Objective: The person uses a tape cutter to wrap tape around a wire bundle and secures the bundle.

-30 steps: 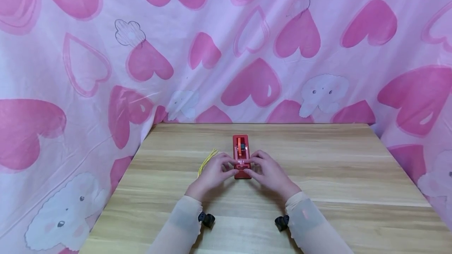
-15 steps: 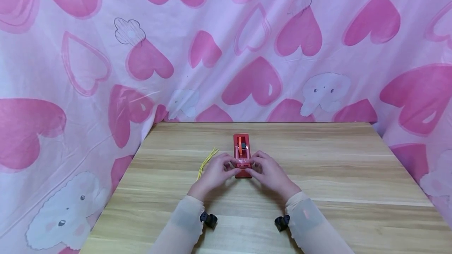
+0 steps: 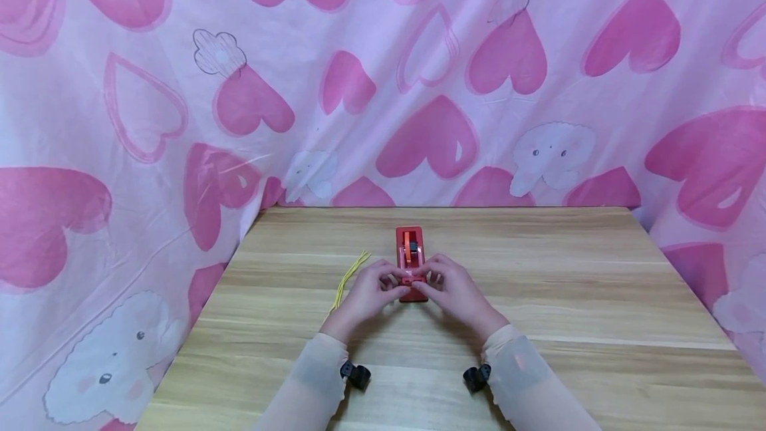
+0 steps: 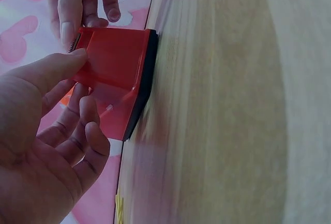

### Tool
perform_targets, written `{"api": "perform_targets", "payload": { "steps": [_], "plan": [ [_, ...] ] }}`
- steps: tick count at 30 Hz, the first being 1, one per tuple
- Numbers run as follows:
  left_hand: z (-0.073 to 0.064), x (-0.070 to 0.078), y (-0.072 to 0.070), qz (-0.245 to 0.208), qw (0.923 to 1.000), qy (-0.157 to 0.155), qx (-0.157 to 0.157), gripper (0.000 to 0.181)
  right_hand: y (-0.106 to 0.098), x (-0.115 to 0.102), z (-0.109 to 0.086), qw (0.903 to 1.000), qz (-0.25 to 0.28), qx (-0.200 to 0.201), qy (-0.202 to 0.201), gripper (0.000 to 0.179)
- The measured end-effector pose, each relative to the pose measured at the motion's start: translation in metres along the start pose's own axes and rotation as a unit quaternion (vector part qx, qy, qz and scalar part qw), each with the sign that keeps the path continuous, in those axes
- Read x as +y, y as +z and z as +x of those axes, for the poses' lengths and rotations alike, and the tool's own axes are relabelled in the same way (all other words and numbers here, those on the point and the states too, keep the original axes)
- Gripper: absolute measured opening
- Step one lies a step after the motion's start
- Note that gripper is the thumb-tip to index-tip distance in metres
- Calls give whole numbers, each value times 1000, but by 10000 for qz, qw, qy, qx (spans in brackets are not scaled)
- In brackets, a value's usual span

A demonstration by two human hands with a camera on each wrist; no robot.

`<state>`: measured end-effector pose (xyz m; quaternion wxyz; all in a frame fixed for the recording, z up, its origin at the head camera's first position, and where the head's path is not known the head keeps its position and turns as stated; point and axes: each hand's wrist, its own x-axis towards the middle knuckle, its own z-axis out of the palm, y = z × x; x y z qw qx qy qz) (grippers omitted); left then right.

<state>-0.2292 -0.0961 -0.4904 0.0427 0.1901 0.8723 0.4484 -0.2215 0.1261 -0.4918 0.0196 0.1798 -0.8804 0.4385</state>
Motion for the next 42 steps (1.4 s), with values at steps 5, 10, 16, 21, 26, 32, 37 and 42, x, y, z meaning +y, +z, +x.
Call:
{"api": "perform_targets", "payload": {
  "steps": [5, 10, 16, 21, 26, 32, 37, 42],
  "plan": [
    [0, -2, 1, 10, 10000, -63, 15, 19, 2, -3, 0, 9999, -147, -3, 37, 14],
    [0, -5, 0, 43, 9998, -177, -10, 20, 7, -4, 1, 9998, -36, -12, 218, 13],
    [1, -5, -5, 220, 9996, -158, 87, 22, 16, -8, 4, 9967, 622, 167, 496, 16],
    [2, -7, -4, 403, 9991, -61, 131, 22, 21, -7, 5, 9883, 1155, 357, 926, 13],
    [2, -9, -3, 407, 9990, -116, 135, 22, 22, -9, 7, 9795, 1449, 419, 1335, 11],
    [3, -10, -3, 452, 9989, -62, 146, 22, 22, -10, 7, 9748, 1641, 427, 1452, 11],
    [2, -11, -2, 411, 9990, -34, 170, 22, 22, -10, 6, 9736, 1630, 413, 1542, 12],
    [2, -12, -1, 350, 9991, -139, 168, 21, 23, -10, 7, 9730, 1713, 469, 1471, 13]
  ]
}}
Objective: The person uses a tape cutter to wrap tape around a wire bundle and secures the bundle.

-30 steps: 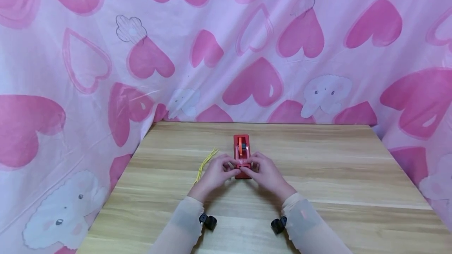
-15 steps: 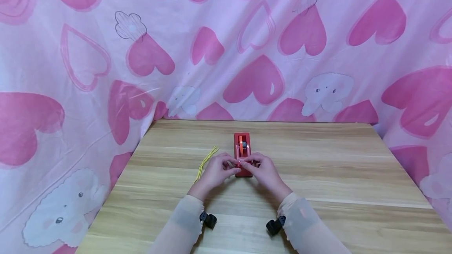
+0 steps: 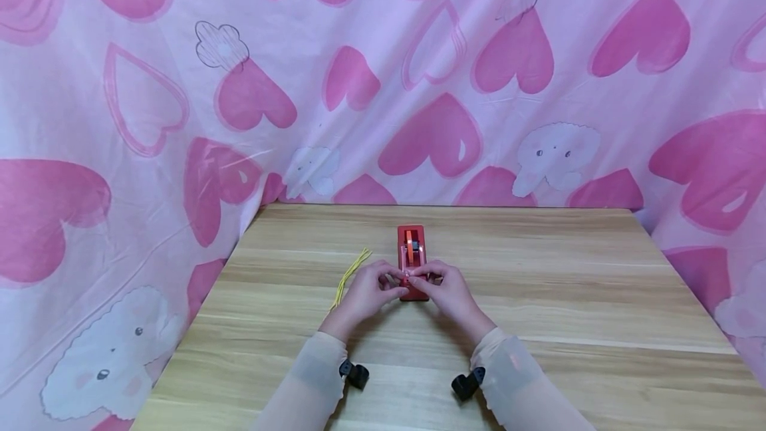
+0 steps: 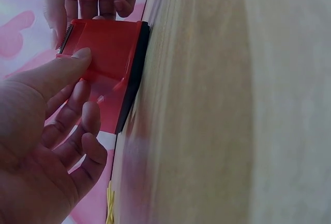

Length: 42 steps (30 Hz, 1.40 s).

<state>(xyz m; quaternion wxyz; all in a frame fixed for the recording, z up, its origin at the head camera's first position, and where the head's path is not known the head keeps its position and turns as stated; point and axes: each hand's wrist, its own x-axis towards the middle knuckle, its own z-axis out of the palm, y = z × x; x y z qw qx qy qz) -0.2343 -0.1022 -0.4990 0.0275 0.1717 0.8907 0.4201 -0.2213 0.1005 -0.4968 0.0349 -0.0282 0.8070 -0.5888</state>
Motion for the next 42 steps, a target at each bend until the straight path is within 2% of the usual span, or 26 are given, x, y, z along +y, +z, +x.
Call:
{"api": "perform_targets", "payload": {
  "steps": [5, 9, 19, 25, 31, 36, 42],
  "plan": [
    [1, 1, -1, 17, 9999, -141, -39, 22, 1, 1, 1, 9999, 86, 19, -68, 12],
    [2, 2, -1, 20, 9997, -232, -82, 22, 0, 0, 1, 9999, 137, 43, 40, 13],
    [1, 4, -2, -99, 9996, -225, -109, 21, -2, -7, -1, 9998, -42, -5, 169, 20],
    [-1, 4, -2, -147, 9995, -275, -84, 21, 0, -9, -1, 9994, 22, 147, 321, 27],
    [-1, 3, 0, -216, 9993, -280, -133, 22, -1, -8, -3, 9986, 75, 378, 351, 18],
    [-1, 1, 2, -299, 9990, -293, -186, 22, -1, -9, -5, 9985, 59, 412, 348, 14],
    [0, 0, 1, -333, 9991, -219, -104, 22, 0, -10, -7, 9982, 49, 420, 430, 13]
  ]
}}
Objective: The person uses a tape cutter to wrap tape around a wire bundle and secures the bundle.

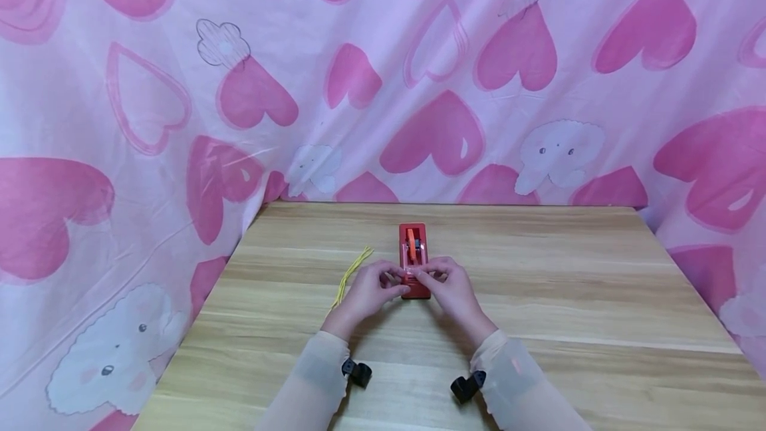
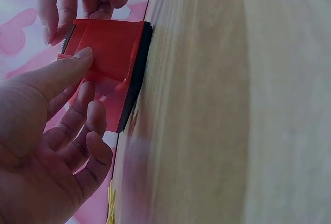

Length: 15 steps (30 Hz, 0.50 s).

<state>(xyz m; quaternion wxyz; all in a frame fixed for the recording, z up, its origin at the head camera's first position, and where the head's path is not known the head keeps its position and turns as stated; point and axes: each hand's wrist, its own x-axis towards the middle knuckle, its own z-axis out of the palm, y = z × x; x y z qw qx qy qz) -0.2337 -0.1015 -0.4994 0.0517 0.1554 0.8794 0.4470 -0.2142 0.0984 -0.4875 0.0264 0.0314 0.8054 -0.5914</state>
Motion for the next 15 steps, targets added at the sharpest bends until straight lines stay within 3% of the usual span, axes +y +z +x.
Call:
{"api": "perform_targets", "payload": {
  "steps": [7, 15],
  "plan": [
    [-1, 2, -2, -2, 10000, 2, 19, 23, -1, -2, -6, 9998, -87, 20, -158, 15],
    [-2, 4, -1, -6, 10000, -3, 18, 22, -3, -2, -14, 9982, -569, 52, -155, 7]
  ]
}}
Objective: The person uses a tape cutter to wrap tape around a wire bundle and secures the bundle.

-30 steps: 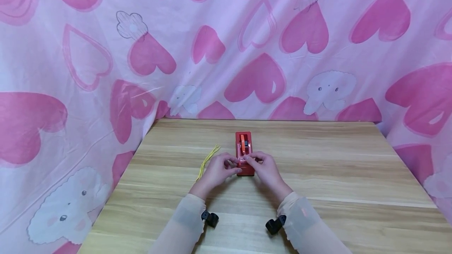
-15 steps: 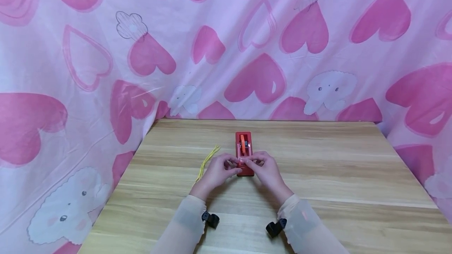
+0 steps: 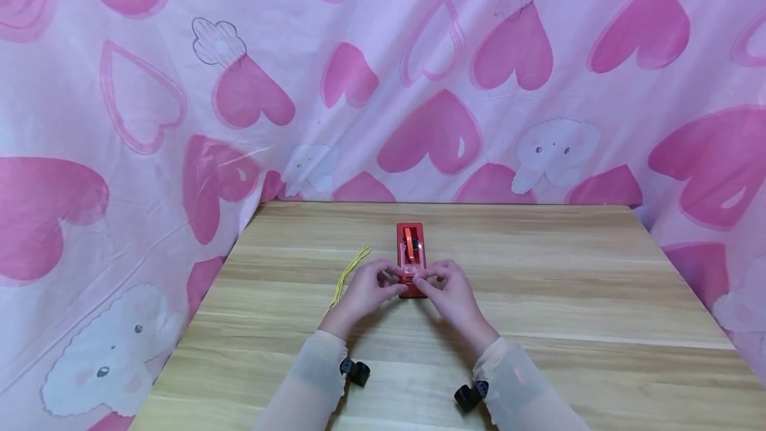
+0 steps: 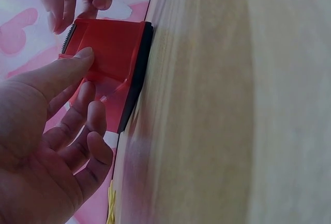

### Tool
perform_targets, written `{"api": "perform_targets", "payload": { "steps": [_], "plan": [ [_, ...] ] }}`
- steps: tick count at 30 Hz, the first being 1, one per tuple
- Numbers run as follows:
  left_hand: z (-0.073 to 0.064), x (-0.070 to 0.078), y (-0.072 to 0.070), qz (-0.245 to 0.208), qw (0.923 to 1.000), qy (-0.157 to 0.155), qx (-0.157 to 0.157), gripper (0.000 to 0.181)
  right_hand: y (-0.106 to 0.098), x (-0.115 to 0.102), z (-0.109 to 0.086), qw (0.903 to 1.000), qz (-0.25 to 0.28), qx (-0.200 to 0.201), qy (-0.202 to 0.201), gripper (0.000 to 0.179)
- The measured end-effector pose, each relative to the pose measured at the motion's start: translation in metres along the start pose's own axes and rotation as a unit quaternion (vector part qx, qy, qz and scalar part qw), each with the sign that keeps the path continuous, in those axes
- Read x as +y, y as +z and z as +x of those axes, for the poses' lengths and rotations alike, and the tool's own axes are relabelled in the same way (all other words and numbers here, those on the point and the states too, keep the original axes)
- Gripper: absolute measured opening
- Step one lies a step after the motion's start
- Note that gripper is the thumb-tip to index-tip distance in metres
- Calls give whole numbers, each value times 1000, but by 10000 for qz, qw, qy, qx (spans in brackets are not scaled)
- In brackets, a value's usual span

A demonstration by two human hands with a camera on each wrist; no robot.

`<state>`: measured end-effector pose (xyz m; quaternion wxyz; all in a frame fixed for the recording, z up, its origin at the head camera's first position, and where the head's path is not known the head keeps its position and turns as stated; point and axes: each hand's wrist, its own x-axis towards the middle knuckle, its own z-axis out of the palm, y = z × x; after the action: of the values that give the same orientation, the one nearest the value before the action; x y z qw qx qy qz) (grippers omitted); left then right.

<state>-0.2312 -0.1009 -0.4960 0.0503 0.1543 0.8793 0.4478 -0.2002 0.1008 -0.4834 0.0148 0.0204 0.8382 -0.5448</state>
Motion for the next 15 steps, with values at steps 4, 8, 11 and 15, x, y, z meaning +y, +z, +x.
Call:
{"api": "perform_targets", "payload": {
  "steps": [4, 8, 11, 15],
  "plan": [
    [-1, 1, 0, -101, 9999, 92, -4, 21, 0, 1, -4, 9998, -162, 34, -120, 6],
    [-1, 1, 0, -121, 9999, 65, -29, 21, 1, 2, -7, 9993, -251, 83, -253, 6],
    [1, -1, -1, -110, 9999, 69, -49, 21, 2, 2, -10, 9993, -237, 86, -262, 5],
    [3, -1, -2, -141, 9998, 122, -42, 22, 3, 0, -13, 9996, -201, 69, -209, 4]
  ]
}}
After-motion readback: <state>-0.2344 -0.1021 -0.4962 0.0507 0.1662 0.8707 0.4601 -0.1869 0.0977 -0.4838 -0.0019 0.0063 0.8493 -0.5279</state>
